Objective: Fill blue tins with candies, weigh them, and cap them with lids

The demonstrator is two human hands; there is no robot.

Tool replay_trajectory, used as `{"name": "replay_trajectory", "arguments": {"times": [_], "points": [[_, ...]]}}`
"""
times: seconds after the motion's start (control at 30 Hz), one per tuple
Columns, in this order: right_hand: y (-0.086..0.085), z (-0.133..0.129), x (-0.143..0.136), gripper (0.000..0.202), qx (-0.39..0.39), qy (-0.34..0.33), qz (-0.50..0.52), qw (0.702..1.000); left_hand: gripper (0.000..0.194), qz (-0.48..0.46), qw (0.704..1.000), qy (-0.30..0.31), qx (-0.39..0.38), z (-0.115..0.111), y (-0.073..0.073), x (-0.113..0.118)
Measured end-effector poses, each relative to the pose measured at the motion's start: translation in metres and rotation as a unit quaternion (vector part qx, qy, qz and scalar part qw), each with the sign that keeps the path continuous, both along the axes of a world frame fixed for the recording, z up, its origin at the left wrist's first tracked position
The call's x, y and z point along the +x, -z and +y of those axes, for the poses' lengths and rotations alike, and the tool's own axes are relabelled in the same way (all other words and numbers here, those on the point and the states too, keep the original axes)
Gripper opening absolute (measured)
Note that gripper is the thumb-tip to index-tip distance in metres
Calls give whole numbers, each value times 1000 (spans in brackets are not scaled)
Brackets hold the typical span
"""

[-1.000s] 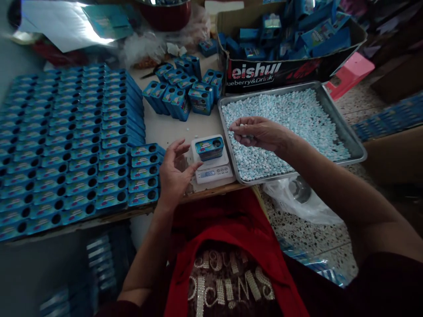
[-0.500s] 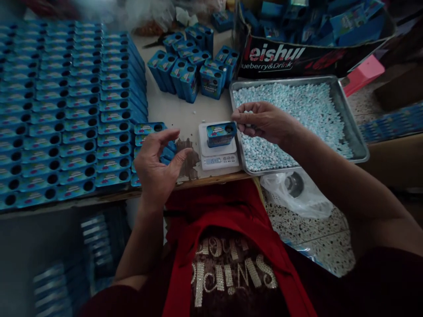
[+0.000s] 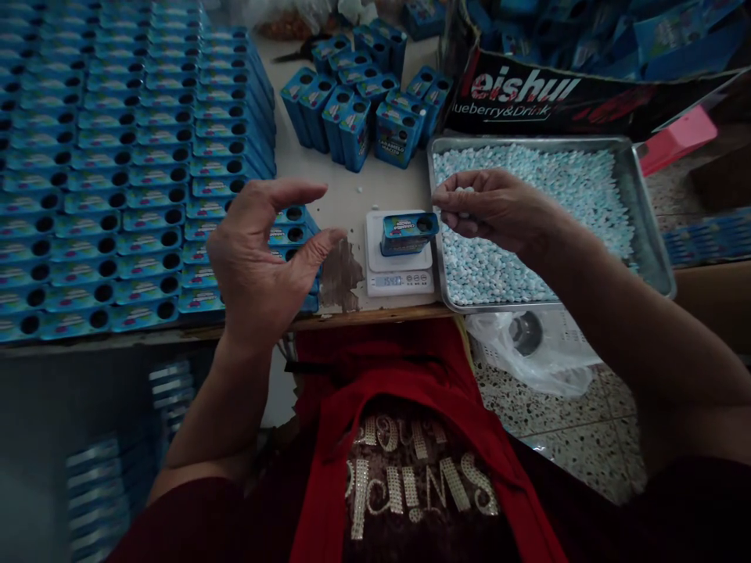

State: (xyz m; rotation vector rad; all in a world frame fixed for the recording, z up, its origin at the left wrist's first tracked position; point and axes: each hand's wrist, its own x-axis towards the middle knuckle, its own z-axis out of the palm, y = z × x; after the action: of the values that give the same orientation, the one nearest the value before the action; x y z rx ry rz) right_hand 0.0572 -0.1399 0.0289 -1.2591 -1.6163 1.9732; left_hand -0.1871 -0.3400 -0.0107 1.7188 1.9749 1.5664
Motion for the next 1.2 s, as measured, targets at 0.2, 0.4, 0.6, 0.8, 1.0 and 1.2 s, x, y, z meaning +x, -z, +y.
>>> {"name": "replay_trajectory", "arguments": {"times": [0.2, 0.4, 0.6, 0.8, 1.0, 1.2], "points": [[12, 6, -3, 30, -18, -16, 31, 999, 36, 8, 999, 35, 29, 10, 6, 2], [11, 8, 0, 28, -41, 12, 39, 998, 41, 43, 998, 46, -2, 23, 1, 2], [15, 9, -1, 30, -31, -1, 47, 998, 61, 125, 976, 135, -114, 44, -1, -12], [19, 11, 3, 31, 6, -12, 73, 997, 58, 129, 965, 157, -163, 69, 7, 4], [39, 40, 60, 22, 221, 7, -18, 975, 58, 11, 953, 177, -246, 104, 50, 22], [77, 34, 83, 33, 195, 107, -2, 975, 37, 82, 967, 210, -115, 125, 43, 39]]}}
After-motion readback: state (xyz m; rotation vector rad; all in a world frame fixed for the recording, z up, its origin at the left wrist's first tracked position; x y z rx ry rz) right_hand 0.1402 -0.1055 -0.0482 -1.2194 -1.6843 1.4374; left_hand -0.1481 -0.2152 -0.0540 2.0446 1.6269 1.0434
